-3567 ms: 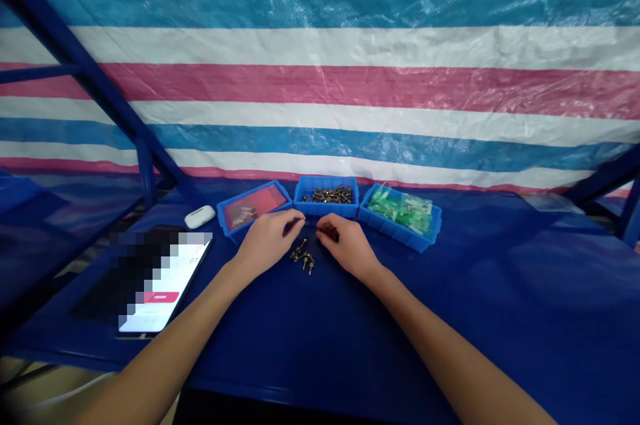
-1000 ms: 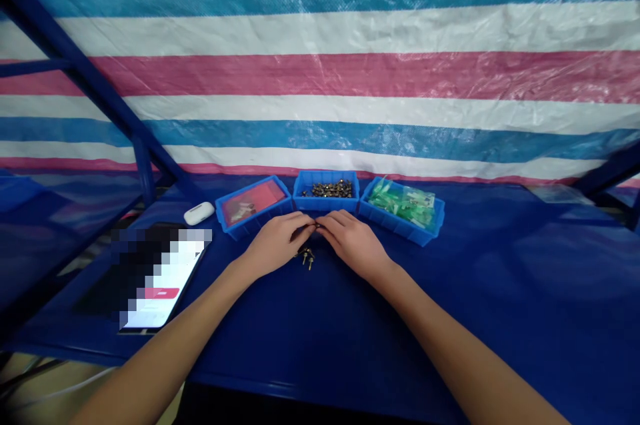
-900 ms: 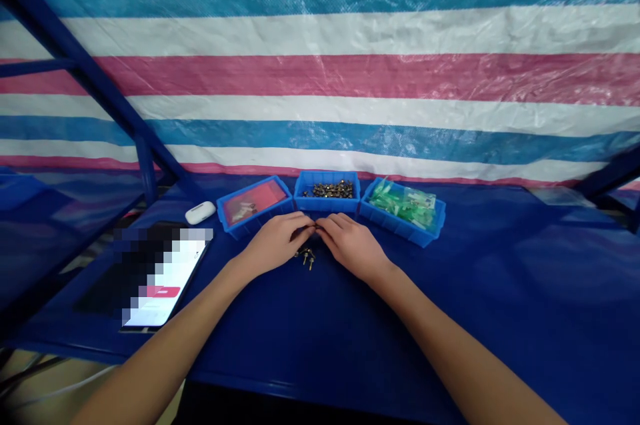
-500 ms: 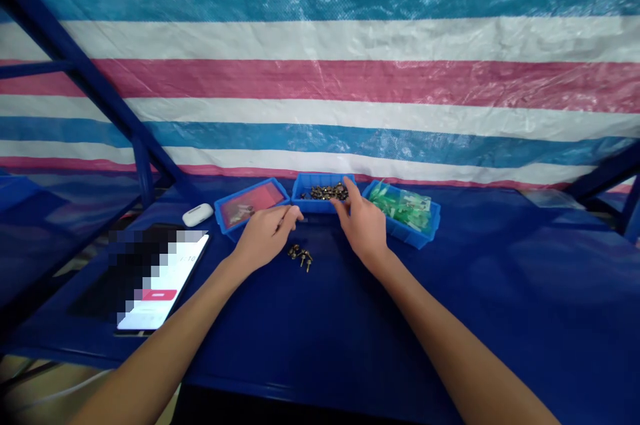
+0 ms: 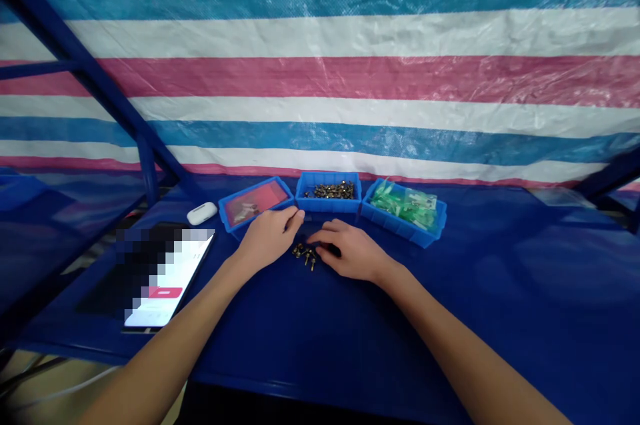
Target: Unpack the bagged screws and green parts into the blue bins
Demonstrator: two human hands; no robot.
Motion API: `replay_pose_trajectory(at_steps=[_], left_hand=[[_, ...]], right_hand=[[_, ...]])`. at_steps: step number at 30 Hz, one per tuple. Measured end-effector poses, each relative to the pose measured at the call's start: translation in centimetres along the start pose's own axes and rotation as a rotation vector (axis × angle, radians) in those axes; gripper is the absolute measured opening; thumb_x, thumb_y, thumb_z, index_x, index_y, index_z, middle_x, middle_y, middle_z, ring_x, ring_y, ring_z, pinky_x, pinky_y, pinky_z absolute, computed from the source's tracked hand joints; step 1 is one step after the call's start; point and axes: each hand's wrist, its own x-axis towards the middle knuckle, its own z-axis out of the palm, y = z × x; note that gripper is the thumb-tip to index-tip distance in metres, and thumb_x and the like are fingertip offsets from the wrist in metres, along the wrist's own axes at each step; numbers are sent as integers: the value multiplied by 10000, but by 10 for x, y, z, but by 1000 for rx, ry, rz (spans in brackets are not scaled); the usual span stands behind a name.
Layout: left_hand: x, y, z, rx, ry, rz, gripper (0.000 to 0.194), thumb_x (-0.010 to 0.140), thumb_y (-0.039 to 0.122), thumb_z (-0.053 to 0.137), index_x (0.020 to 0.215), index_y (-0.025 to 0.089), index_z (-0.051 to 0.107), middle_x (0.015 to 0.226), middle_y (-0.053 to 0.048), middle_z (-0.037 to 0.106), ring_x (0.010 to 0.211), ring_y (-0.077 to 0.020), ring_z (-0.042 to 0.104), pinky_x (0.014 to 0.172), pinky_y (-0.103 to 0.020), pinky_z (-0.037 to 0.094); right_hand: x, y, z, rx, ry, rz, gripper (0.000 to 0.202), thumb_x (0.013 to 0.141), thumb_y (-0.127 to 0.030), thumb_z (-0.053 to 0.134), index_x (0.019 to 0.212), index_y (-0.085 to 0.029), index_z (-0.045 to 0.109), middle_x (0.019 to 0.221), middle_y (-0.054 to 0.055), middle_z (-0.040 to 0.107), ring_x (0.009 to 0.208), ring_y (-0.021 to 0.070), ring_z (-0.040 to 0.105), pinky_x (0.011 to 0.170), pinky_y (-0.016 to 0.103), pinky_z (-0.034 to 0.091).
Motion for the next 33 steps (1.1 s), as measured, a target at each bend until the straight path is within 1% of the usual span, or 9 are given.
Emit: replay_pose_trajectory(at_steps=[3,6,9,12,15,19,25,30,33], left_hand=[[-2,-3,5,24,-63,-14,361,988,409,334,952,208,632,768,-82,687,721,-238,668,616,-296,428],[-3,-3,8,20,-88,-15,340,983,400,342,995,214,627,796,-90,690,735,-256,672,611,-306,439],[-3,-1,8,-8,-94,-3,334,983,400,348,992,216,626,797,-86,688,731,-250,669,617,-310,442],[-2,2,5,-76,-85,17,337,986,404,349,969,217,629,790,-70,681,720,-227,657,625,-304,437],[-2,5,2,-182,-63,80,300,985,378,377,956,220,631,826,-47,679,718,-187,635,640,-286,434],[-3,9,-1,-301,-47,200,214,966,330,452,997,224,635,942,-28,674,767,-154,613,691,-274,448],[-3,10,1,-342,-84,257,186,972,281,449,985,214,622,965,-18,664,819,-152,613,709,-267,452],[-1,8,4,-347,-61,279,200,984,268,425,979,211,617,964,-23,663,855,-162,621,740,-274,458],[0,7,5,-345,-28,283,204,987,264,420,1012,214,616,988,-27,662,873,-164,623,774,-283,460]], right_hand=[[1,-2,3,27,-7,-46,179,914,-274,563,1059,-238,662,973,52,628,934,186,585,831,323,482],[2,1,6,45,18,-29,144,927,-263,547,1001,-225,666,965,54,636,931,185,588,825,323,484],[2,8,8,129,90,54,142,925,-258,548,977,-216,674,934,43,662,860,171,616,774,304,496],[1,13,7,291,212,202,146,894,-298,590,970,-214,682,918,26,698,795,162,648,732,295,513],[2,16,8,490,312,301,186,863,-335,621,988,-209,674,941,30,716,854,179,675,801,327,535],[2,16,10,620,394,330,201,835,-334,649,985,-203,676,942,33,717,851,177,687,825,338,551],[2,11,7,553,412,277,144,841,-305,661,949,-222,707,914,7,726,845,169,689,824,311,550],[1,11,4,521,402,248,203,832,-297,682,1020,-226,708,995,15,731,922,184,688,865,307,540],[1,12,1,427,385,249,189,850,-280,661,1026,-236,717,989,13,731,902,184,684,838,307,534]])
